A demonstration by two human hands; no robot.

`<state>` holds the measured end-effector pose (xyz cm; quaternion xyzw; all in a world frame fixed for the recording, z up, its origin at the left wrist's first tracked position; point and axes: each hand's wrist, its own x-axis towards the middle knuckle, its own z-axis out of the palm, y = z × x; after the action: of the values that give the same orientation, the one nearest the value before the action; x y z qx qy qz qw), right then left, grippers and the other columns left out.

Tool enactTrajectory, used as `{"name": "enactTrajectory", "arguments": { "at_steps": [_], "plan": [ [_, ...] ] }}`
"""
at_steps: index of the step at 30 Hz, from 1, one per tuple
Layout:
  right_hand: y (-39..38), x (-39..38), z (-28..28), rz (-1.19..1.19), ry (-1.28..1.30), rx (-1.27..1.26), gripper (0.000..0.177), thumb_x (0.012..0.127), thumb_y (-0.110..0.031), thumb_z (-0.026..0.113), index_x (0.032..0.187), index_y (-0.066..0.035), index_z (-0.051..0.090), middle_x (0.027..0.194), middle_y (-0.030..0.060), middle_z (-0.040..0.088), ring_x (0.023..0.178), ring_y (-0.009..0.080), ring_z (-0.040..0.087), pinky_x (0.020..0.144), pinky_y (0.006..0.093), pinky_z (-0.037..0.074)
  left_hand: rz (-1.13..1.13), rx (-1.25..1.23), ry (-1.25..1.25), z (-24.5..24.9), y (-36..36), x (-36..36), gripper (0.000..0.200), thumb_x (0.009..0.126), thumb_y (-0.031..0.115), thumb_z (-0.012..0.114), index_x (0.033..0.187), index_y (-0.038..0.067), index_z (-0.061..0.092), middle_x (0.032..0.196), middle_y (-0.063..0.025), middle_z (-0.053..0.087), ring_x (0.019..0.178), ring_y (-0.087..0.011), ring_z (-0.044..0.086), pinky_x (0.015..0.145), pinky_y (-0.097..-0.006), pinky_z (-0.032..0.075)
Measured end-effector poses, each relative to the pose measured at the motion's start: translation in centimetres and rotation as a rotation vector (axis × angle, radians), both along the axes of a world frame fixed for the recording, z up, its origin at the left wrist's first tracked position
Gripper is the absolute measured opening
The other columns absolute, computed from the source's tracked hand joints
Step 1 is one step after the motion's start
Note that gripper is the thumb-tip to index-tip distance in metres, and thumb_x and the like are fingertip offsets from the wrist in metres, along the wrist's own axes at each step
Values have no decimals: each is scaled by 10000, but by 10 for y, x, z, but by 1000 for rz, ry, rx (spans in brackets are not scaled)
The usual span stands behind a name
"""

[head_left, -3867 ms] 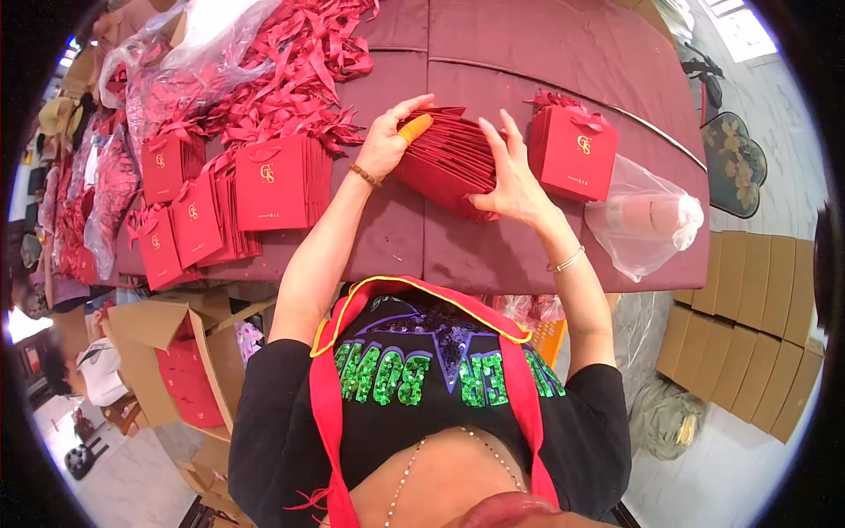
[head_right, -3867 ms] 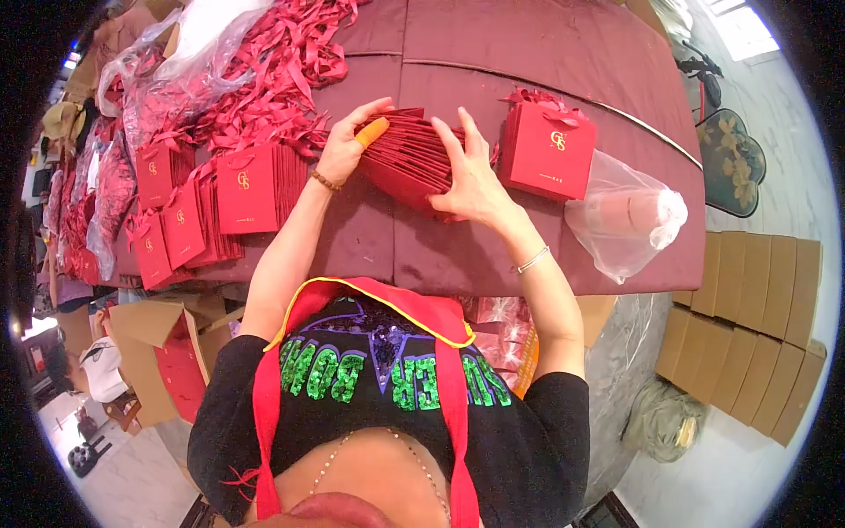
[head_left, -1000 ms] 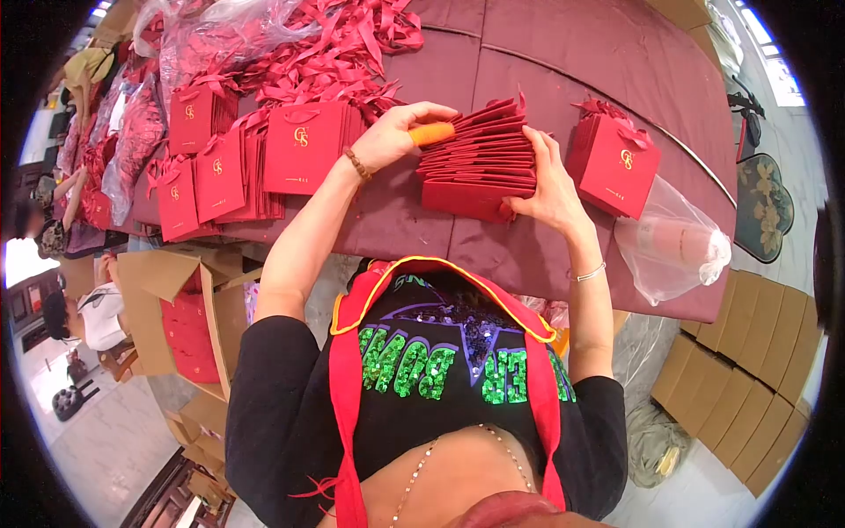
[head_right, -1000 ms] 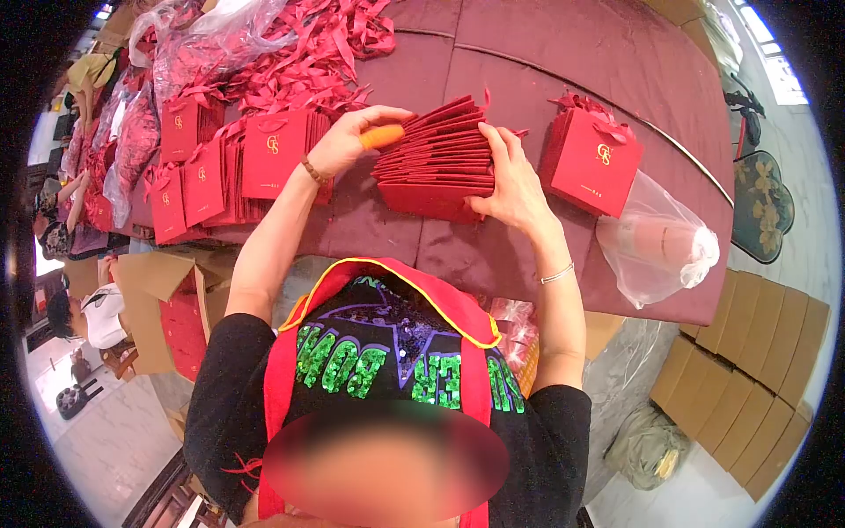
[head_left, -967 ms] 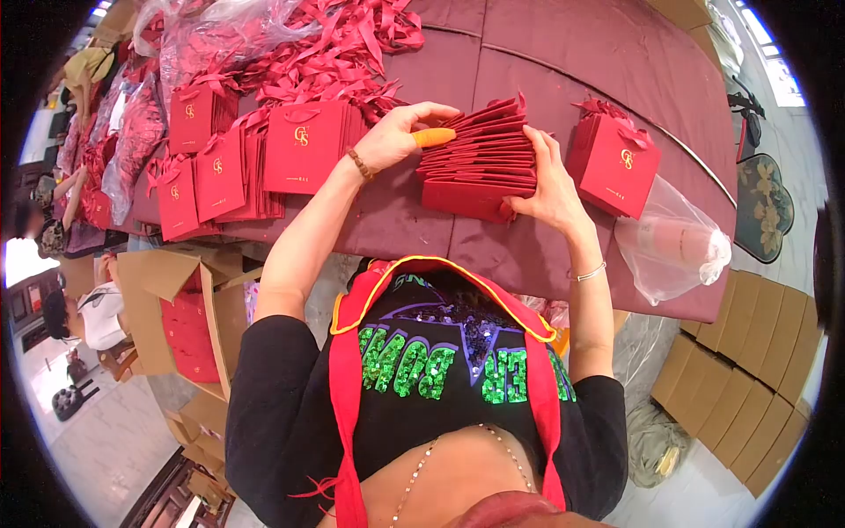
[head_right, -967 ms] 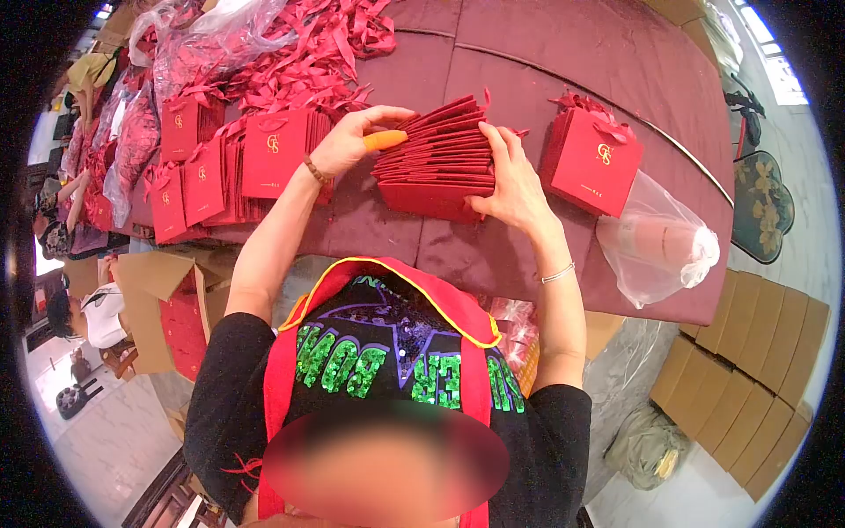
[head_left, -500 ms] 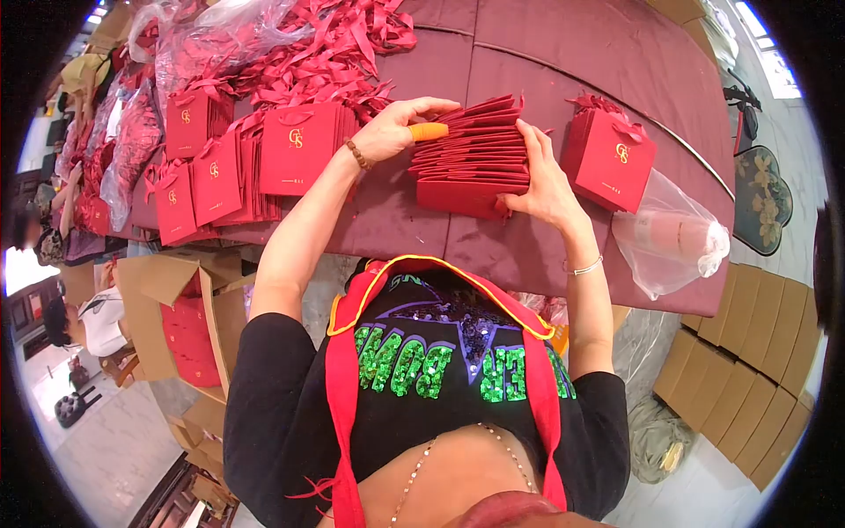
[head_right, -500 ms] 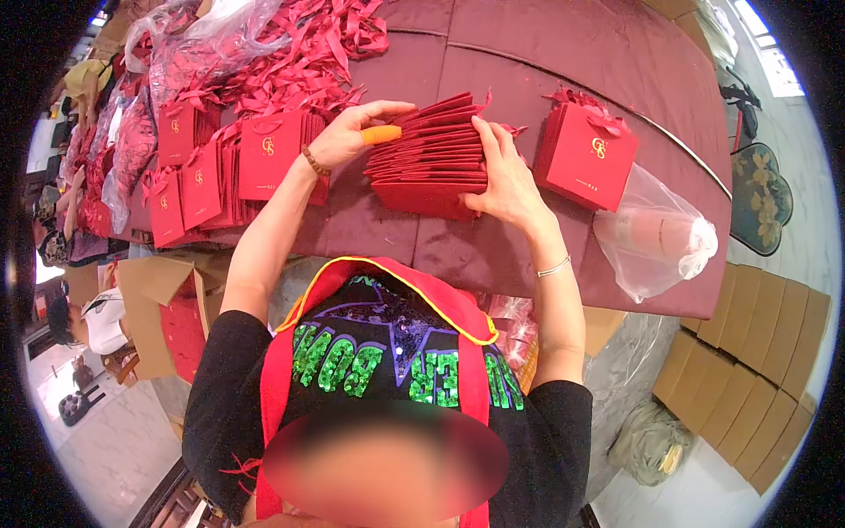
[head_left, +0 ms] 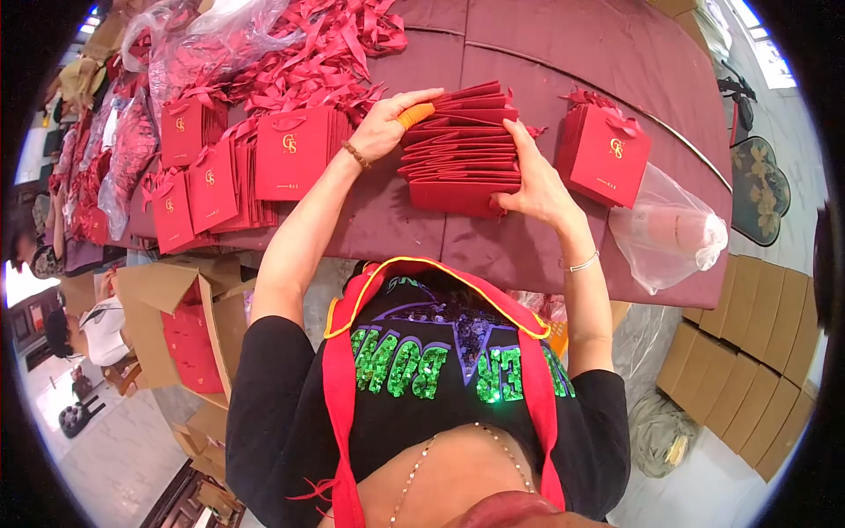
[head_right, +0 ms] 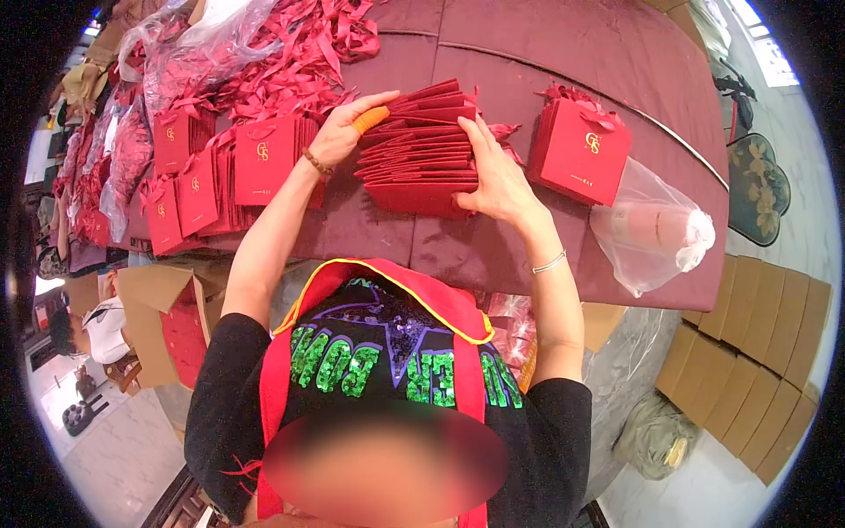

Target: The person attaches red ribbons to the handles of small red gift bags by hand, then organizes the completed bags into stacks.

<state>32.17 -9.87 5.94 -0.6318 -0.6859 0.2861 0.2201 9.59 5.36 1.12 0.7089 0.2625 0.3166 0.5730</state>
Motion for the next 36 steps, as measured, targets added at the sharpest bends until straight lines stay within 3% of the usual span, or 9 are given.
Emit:
{"name": "enactTrajectory", "arguments": {
  "at_steps": [4,7,10,13,17,21,24,27,36],
  "plan": [
    [-6,-3,1,-31,-1,47,983,562,-129,728,1408,-132,228,1458,262,173,1231,412,401,982,414,407,-137,-103,14,12,6,-2,340,913,160,554,1242,74,550,1143,-111,614,1016,-185,584,890,-266,441],
    [-7,-4,1,-16,-40,42,925,558,-129,733,1371,-131,292,1461,260,165,1223,411,411,972,413,417,-124,263,209,14,8,-4,402,878,218,601,1252,85,537,1113,-175,613,990,-267,601,859,-310,460],
    [-6,-1,-4,-8,-42,72,878,558,-128,737,1335,-127,328,1462,267,154,1203,422,427,963,401,426,-177,252,235,22,10,-4,389,880,191,602,1246,72,541,1099,-143,634,978,-205,610,853,-292,466],
    [-7,-2,-8,-26,59,63,832,550,-140,746,1290,-126,365,1473,234,165,1271,404,355,1003,460,377,-255,-48,205,30,12,-4,373,879,144,603,1236,50,547,1097,-98,645,969,-135,601,849,-264,468],
    [-10,-2,-9,52,-250,300,792,522,-175,758,1227,-120,401,1486,136,210,1383,331,152,1066,589,173,-246,-162,93,24,12,-3,365,871,96,610,1226,30,554,1091,-55,643,960,-97,583,835,-246,470],
    [-11,-1,-8,89,-266,335,775,522,-167,754,1211,-101,406,1392,137,327,1319,337,265,1050,527,234,-145,-204,133,18,13,-3,348,878,117,599,1213,30,560,1087,-89,647,954,-140,605,830,-264,472],
    [-13,0,-18,100,-128,403,727,522,-131,749,1169,-77,422,1213,148,437,1166,337,414,994,455,328,45,453,194,9,16,2,339,899,175,556,1211,44,538,1065,-178,611,965,-314,603,812,-331,477],
    [-15,0,-22,118,-62,373,683,511,-79,748,1111,-54,422,1142,159,449,1082,348,460,946,414,386,51,618,266,3,14,4,384,897,189,561,1250,53,497,1053,-168,591,950,-334,584,794,-353,476],
    [-17,5,-28,77,102,332,614,515,-1,704,1044,-42,397,1057,156,431,1000,334,475,894,361,418,16,470,213,9,6,0,391,848,139,610,1230,87,543,1040,-144,619,955,-295,595,814,-341,473]
  ]
}}
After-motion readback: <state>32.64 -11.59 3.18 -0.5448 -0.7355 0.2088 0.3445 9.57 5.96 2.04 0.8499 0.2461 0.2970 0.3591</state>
